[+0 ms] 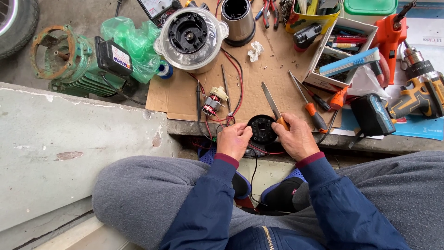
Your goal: Repairing and cleaning an electric motor component using a small blade and screwdriver on a makeshift workbench.
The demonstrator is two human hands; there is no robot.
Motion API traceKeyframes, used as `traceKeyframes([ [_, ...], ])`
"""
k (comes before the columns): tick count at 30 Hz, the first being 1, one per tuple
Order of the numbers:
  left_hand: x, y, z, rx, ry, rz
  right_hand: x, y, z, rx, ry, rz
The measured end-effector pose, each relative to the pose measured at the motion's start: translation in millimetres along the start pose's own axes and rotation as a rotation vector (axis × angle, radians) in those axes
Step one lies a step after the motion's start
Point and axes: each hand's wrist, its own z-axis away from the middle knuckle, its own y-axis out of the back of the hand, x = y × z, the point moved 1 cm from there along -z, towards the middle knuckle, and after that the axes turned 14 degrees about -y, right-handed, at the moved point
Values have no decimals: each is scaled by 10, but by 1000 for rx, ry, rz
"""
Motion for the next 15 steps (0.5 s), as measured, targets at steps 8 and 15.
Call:
traceKeyframes([
  [8, 166, 14, 82, 99, -208, -140, -6, -7, -54, 11, -21, -65],
  [15, 474, 29, 166, 118, -298, 174, -518, 60, 420, 128, 182, -181],
])
